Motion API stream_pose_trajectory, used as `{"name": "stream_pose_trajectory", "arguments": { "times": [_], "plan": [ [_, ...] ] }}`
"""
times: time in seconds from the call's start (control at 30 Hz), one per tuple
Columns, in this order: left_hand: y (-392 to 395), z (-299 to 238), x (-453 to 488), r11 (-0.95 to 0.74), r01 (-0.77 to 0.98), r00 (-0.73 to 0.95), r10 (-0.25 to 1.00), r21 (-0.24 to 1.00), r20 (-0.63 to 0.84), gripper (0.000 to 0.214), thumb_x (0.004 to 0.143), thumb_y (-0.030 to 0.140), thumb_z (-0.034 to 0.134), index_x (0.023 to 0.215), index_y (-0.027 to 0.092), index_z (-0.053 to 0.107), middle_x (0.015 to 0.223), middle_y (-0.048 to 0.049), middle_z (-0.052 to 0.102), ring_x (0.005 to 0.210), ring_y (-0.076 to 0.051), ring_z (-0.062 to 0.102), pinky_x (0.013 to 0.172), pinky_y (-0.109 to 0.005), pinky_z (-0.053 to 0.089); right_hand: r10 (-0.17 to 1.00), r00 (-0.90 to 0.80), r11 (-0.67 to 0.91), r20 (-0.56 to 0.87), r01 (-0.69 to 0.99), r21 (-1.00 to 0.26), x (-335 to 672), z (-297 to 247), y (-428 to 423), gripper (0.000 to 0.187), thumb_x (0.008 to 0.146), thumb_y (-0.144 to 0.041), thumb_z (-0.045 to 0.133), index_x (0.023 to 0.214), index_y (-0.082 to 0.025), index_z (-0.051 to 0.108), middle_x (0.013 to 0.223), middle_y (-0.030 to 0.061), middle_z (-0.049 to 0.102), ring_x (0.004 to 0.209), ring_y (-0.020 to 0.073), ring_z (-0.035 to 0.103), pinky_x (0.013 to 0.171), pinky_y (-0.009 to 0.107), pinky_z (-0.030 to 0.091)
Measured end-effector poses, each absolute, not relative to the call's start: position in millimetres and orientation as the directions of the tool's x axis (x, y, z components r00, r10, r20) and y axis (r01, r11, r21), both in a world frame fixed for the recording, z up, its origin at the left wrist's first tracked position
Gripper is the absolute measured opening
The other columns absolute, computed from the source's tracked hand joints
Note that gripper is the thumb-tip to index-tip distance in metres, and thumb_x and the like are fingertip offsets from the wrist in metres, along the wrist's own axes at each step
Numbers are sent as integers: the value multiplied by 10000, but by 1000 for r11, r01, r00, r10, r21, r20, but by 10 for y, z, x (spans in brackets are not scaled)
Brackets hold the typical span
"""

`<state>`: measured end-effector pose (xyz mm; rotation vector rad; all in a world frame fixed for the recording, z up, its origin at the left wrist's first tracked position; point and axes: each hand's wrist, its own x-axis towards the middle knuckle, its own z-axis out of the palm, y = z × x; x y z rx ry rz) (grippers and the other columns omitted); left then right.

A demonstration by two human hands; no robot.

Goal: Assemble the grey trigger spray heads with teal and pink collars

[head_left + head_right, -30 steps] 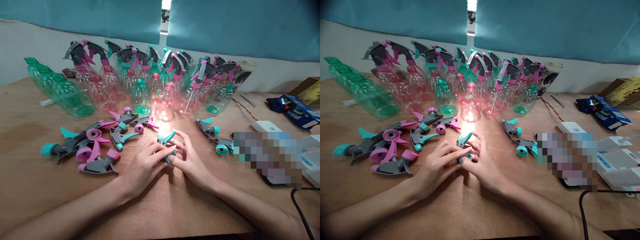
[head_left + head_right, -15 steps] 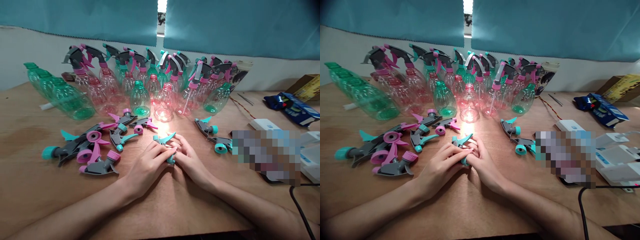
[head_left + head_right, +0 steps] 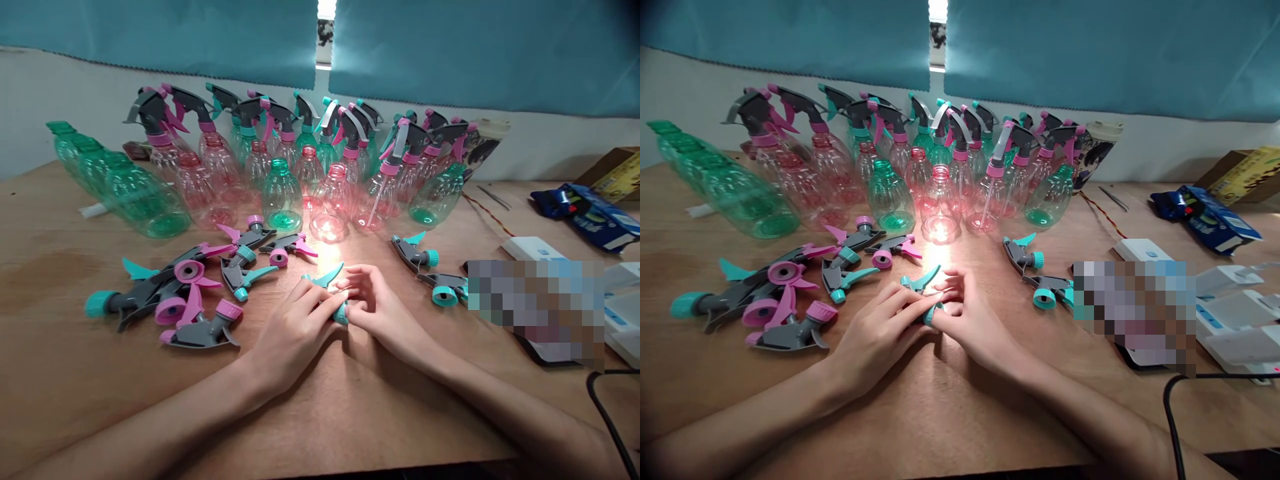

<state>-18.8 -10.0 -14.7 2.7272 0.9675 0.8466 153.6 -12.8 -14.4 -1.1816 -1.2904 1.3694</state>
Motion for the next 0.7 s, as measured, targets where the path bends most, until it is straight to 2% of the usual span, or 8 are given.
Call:
{"name": "stream_pose_trajectory", "arguments": {
  "times": [0.07, 0.17, 0.23, 0.33, 0.5, 0.6, 0.7],
  "plan": [
    [-94, -137, -186, -779, 585, 630, 613, 228, 478, 209, 907, 176, 543, 1093, 94, 591, 917, -84, 612, 853, -229, 492, 758, -366, 470, 995, -85, -27, -47, 233, -972, 1552, -131, -151, 291, 698, -153, 633, 914, -222, 451, 796, -30, 525, 714, 132, 545, 612, 247, 455],
    [-87, -128, -184, -753, 639, 623, 626, 156, 469, 191, 919, 193, 516, 1058, 87, 593, 891, -89, 610, 828, -235, 491, 739, -374, 467, 987, -155, 114, 47, 459, -881, 1565, -92, -177, 101, 776, -190, 589, 732, -202, 499, 663, -36, 517, 613, 122, 508, 564, 247, 415],
    [-87, -129, -181, -743, 656, 624, 631, 131, 461, 194, 928, 213, 503, 1052, 93, 591, 884, -88, 612, 820, -235, 492, 728, -373, 467, 970, -195, 228, 145, 517, -825, 1567, -66, -198, 87, 804, -189, 577, 718, -190, 565, 685, -15, 573, 626, 129, 533, 580, 253, 421],
    [-91, -134, -173, -744, 658, 631, 628, 114, 455, 199, 943, 226, 476, 1050, 102, 588, 892, -89, 619, 824, -231, 493, 741, -375, 466, 951, -201, 309, 235, 603, -735, 1567, -41, -237, 93, 824, -168, 573, 783, -191, 653, 733, 16, 623, 661, 151, 572, 602, 270, 437],
    [-86, -129, -149, -751, 650, 642, 624, 114, 446, 193, 949, 209, 458, 1042, 102, 589, 893, -88, 620, 828, -228, 491, 755, -376, 458, 907, -256, 414, 334, 683, -602, 1552, -42, -280, 154, 856, -172, 546, 776, -183, 677, 738, 55, 643, 702, 192, 596, 618, 301, 459],
    [-77, -124, -152, -746, 651, 632, 634, 139, 445, 180, 942, 211, 476, 1038, 112, 592, 897, -86, 616, 834, -233, 491, 749, -379, 455, 882, -281, 459, 378, 698, -550, 1574, -71, -258, 151, 853, -165, 547, 778, -184, 676, 736, 58, 648, 687, 192, 597, 618, 303, 465],
    [-74, -119, -178, -716, 661, 582, 678, 226, 448, 181, 921, 198, 519, 1081, 142, 581, 919, -73, 609, 864, -234, 500, 771, -387, 459, 873, -243, 455, 422, 717, -528, 1676, -97, -172, 130, 847, -192, 566, 809, -197, 690, 756, 61, 659, 721, 204, 604, 651, 318, 468]
  ]
}}
